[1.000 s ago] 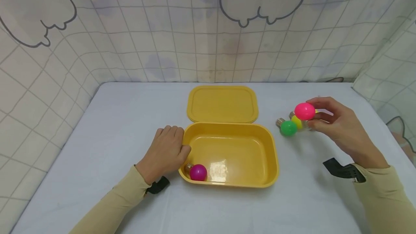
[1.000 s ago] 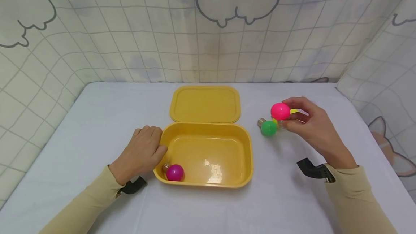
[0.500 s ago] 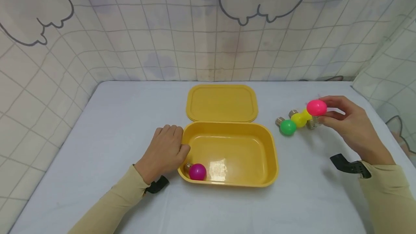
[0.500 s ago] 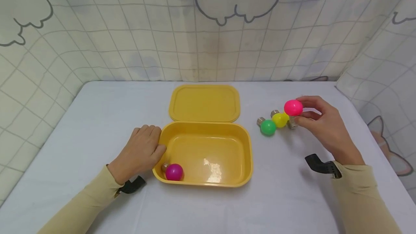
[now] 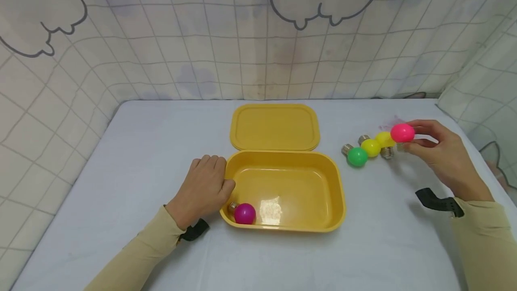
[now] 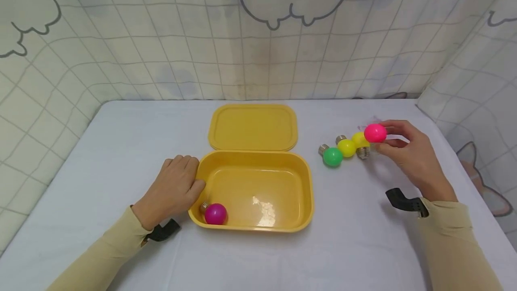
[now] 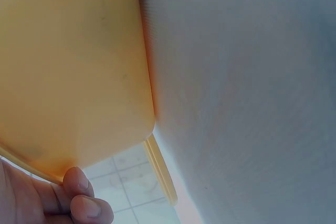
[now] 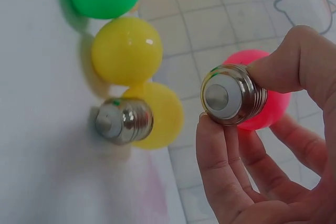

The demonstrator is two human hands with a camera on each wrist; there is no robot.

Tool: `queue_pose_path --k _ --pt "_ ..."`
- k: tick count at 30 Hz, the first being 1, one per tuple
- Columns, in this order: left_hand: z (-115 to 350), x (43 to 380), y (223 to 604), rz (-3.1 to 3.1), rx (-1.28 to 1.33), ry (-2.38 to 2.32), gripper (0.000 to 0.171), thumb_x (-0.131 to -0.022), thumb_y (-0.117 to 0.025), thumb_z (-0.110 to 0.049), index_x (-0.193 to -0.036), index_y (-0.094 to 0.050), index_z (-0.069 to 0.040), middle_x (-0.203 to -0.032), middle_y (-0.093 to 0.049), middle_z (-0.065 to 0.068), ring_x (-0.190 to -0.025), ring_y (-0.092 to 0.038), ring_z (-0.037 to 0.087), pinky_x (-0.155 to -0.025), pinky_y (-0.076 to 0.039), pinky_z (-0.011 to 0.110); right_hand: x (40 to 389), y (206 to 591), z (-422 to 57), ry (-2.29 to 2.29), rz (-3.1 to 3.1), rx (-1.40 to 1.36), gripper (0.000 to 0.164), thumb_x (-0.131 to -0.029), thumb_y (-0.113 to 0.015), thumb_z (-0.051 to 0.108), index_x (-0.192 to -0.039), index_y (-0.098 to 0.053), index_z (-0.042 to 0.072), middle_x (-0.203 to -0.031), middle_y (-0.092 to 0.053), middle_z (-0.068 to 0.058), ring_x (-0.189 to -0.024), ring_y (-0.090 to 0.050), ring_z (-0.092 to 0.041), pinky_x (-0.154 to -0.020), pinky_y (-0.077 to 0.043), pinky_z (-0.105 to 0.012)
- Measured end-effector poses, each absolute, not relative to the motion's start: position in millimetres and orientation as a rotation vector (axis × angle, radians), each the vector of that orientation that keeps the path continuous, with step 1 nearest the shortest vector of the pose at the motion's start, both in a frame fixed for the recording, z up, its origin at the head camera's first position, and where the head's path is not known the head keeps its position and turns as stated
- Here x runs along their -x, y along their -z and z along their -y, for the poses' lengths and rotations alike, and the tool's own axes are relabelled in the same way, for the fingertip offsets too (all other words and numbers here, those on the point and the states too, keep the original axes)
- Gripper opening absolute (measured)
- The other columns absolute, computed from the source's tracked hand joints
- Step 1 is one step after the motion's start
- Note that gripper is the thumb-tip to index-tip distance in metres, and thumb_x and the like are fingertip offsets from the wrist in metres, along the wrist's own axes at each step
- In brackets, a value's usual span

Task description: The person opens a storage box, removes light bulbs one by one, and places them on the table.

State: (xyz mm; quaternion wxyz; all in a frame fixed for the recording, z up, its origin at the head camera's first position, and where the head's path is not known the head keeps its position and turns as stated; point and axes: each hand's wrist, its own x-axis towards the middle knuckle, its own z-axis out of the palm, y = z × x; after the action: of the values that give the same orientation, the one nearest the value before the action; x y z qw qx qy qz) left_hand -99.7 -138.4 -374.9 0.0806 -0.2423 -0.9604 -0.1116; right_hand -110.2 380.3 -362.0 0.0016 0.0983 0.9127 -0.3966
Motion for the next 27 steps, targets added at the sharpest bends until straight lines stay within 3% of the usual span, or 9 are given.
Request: queue_pose_path --k 5,12,14,17,21,27 --pt "138.0 100.4 375.0 2.883 0.721 0.341 0.016 -0.085 -0.051 -0.018 -0.076 -0.040 -0.010 -0.068 -0.036 0.002 -0.068 -0.034 0.021 -0.072 -0.028 0.033 111.1 368.5 -388.3 1.210 -2.868 -0.373 0.060 -0.094 -0.068 0.051 -0.147 -0.047 0.030 -0.140 -0.048 0.005 -0.101 -0.051 0.003 -0.076 -0.044 -0.011" --pt "137.8 101.2 376.6 2.885 0.720 0.329 0.016 -0.086 -0.051 -0.018 -0.077 -0.041 -0.010 -0.069 -0.037 0.003 -0.069 -0.034 0.021 -0.073 -0.029 0.033 113.1 374.6 -395.7 1.195 -2.865 -0.436 0.064 -0.093 -0.067 0.055 -0.150 -0.046 0.034 -0.149 -0.044 -0.008 -0.105 -0.050 0.000 -0.083 -0.042 -0.024" --pt "137.8 101.1 376.9 2.888 0.718 0.328 0.016 -0.086 -0.051 -0.018 -0.078 -0.041 -0.010 -0.069 -0.036 0.003 -0.069 -0.034 0.021 -0.073 -0.028 0.033 113.7 376.2 -395.9 1.185 -2.866 -0.438 0.064 -0.094 -0.066 0.054 -0.150 -0.045 0.031 -0.151 -0.043 -0.011 -0.110 -0.052 -0.008 -0.085 -0.043 -0.026" --pt "138.2 100.8 376.8 2.884 0.721 0.336 0.016 -0.086 -0.051 -0.018 -0.077 -0.041 -0.009 -0.068 -0.036 0.003 -0.068 -0.034 0.021 -0.073 -0.028 0.034 115.0 379.4 -395.4 1.176 -2.859 -0.439 0.066 -0.096 -0.064 0.053 -0.152 -0.043 0.025 -0.155 -0.040 -0.016 -0.122 -0.052 -0.026 -0.092 -0.051 -0.041" --pt "138.6 100.6 376.5 2.877 0.725 0.346 0.016 -0.086 -0.050 -0.017 -0.076 -0.040 -0.009 -0.068 -0.035 0.003 -0.068 -0.033 0.022 -0.073 -0.028 0.034 115.3 382.5 -396.4 1.176 -2.850 -0.446 0.070 -0.096 -0.063 0.054 -0.153 -0.041 0.019 -0.157 -0.038 -0.019 -0.129 -0.049 -0.039 -0.099 -0.048 -0.059" --pt "138.3 100.8 376.7 2.874 0.729 0.353 0.015 -0.086 -0.049 -0.018 -0.076 -0.040 -0.009 -0.068 -0.034 0.003 -0.068 -0.033 0.021 -0.073 -0.028 0.034 114.7 385.5 -401.1 1.162 -2.841 -0.476 0.071 -0.097 -0.062 0.054 -0.154 -0.040 0.017 -0.156 -0.039 -0.021 -0.125 -0.049 -0.036 -0.087 -0.045 -0.033"
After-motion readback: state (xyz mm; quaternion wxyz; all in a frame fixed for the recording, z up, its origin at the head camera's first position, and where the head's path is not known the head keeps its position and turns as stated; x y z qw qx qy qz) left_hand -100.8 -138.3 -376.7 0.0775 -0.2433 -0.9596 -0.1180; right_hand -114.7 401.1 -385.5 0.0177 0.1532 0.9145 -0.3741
